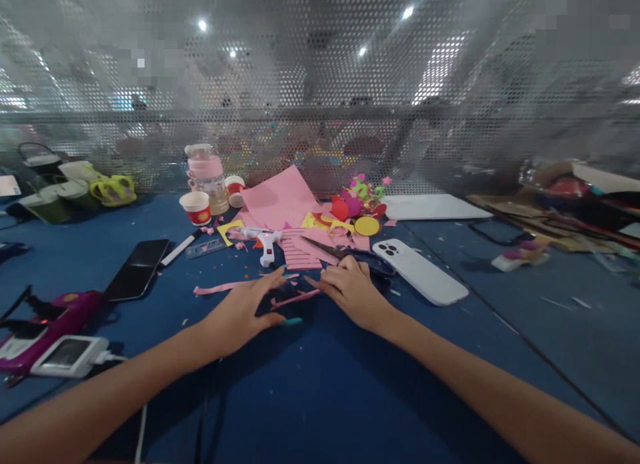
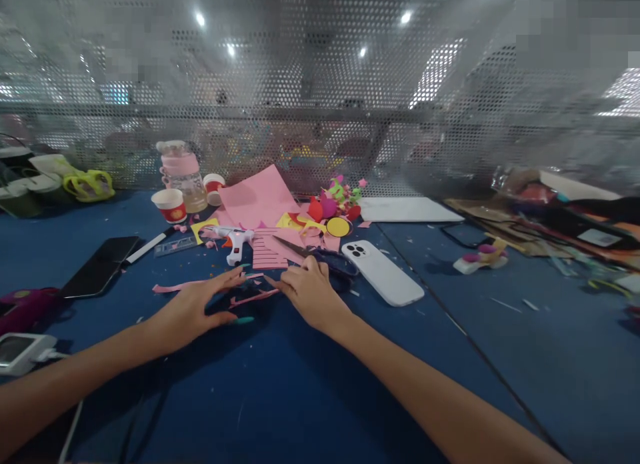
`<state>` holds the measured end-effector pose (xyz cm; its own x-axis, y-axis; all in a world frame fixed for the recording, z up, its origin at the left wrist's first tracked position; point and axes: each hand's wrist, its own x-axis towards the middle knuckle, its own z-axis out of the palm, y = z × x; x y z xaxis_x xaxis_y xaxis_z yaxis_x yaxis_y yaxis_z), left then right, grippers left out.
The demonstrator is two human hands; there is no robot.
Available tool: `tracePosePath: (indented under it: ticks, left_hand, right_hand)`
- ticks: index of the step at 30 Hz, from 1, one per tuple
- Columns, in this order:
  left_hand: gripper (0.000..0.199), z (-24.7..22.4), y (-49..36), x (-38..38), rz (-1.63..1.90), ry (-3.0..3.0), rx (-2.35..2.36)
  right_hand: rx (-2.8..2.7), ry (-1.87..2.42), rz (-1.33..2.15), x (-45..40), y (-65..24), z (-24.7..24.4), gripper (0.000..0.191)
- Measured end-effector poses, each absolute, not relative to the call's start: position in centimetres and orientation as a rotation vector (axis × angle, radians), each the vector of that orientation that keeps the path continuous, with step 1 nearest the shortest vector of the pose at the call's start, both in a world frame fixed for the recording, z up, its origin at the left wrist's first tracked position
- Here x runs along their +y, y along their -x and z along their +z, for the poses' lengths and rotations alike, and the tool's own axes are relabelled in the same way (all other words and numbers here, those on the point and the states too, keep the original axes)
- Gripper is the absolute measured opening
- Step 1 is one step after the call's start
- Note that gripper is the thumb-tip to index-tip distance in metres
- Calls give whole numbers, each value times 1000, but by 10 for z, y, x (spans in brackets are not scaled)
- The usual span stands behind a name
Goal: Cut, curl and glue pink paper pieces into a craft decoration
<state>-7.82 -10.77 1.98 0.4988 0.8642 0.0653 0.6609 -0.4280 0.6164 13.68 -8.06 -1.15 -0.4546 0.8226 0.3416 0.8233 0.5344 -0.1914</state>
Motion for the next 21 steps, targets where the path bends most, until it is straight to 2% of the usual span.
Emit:
tracePosePath:
  ticks: [3, 7, 16, 21]
  left_hand:
    - [72, 15, 73, -118, 341, -2347, 1198]
    - [73, 13, 68, -123, 212, -2402, 1179]
    - [72, 11, 68, -122, 248, -2437, 1156]
    - [70, 12, 67, -123, 178, -2463, 1181]
  right_hand:
    - [-2430, 1351, -57, -81, -137, -13, 39]
    - [-2462, 1407, -126, -83, -135, -8, 38]
    - [-2329, 1417, -301, -92, -134, -1, 28]
    - [-2306, 1327, -223, -95, -138, -1, 30]
